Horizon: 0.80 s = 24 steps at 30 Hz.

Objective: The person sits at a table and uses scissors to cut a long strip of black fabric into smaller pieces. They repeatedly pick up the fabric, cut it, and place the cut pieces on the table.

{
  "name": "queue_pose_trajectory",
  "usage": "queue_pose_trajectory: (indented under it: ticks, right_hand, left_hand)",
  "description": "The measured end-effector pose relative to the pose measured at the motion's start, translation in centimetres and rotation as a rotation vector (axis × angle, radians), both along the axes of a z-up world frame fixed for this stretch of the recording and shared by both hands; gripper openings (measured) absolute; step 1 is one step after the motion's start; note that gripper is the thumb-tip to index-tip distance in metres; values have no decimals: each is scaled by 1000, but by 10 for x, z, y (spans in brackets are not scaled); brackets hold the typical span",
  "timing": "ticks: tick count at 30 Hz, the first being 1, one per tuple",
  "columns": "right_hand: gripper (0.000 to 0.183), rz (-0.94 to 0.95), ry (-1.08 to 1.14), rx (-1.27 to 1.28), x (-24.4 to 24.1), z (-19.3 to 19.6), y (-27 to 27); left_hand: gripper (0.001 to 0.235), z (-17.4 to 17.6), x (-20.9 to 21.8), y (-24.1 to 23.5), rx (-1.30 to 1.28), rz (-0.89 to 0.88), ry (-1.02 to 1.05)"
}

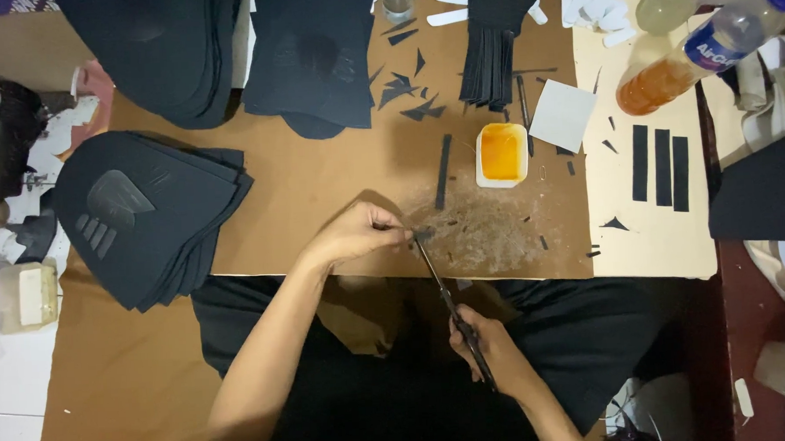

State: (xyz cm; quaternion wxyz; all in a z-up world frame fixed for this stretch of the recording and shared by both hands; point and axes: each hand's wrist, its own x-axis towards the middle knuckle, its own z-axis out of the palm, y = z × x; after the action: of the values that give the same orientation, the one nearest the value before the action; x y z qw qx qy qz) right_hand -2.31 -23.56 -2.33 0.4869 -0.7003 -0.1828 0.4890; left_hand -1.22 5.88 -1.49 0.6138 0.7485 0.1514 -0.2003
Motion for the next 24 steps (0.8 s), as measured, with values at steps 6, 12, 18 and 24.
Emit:
queue_pose_trajectory:
  ticks: [6,12,18,24]
  right_hand:
    - [21,34,-44,-22,6,4,0]
    - [18,23,-59,-108,10,2,0]
    - [19,8,-62,-250,15,-17,-3]
    - [21,5,-61,-354,24,-9,5]
  left_hand:
    - [23,-11,4,2,-22,-3,19]
    - [26,-14,6,2,-39,-38,-53]
    - [22,-27,11,2,-81,-22,-40]
    - [26,-35,16,1,-106,18,-51]
